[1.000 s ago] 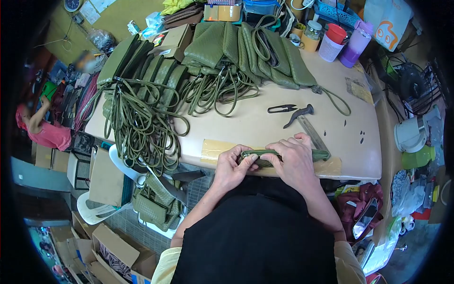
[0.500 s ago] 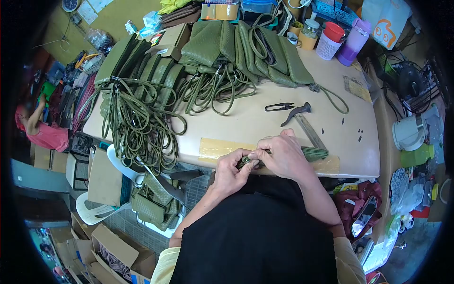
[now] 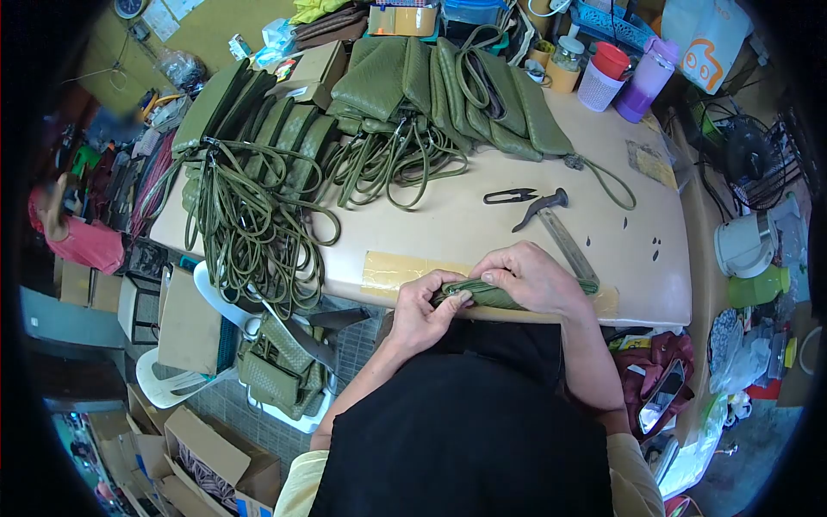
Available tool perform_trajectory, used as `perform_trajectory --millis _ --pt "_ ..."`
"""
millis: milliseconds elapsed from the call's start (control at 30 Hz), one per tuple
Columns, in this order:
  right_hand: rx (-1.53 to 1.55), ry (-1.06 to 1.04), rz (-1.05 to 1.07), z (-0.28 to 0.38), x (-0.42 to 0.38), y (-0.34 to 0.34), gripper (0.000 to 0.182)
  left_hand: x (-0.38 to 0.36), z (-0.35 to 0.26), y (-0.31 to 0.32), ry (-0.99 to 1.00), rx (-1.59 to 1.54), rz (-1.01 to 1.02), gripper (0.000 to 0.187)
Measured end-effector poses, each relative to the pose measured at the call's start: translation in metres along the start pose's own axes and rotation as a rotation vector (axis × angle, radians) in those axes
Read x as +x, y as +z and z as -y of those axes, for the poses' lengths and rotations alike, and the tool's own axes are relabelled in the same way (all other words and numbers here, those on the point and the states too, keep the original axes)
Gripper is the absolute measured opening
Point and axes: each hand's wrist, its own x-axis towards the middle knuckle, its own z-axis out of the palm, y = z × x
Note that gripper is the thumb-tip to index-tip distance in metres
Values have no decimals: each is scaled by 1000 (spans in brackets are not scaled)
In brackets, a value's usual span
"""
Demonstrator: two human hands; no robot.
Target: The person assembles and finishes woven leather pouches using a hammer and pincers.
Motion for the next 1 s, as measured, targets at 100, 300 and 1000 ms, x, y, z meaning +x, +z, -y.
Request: perform_trajectory --millis 100,300,1000 --pt "103 17 61 -6 -3 -3 17 -1 0 0 -14 -11 9 21" --pt "-515 -34 -198 15 -40 -24 21 -1 5 -10 -81 -160 -95 16" --pt "469 79 -715 -42 -71 29 24 -12 -4 -36 -43 -57 -167 21"
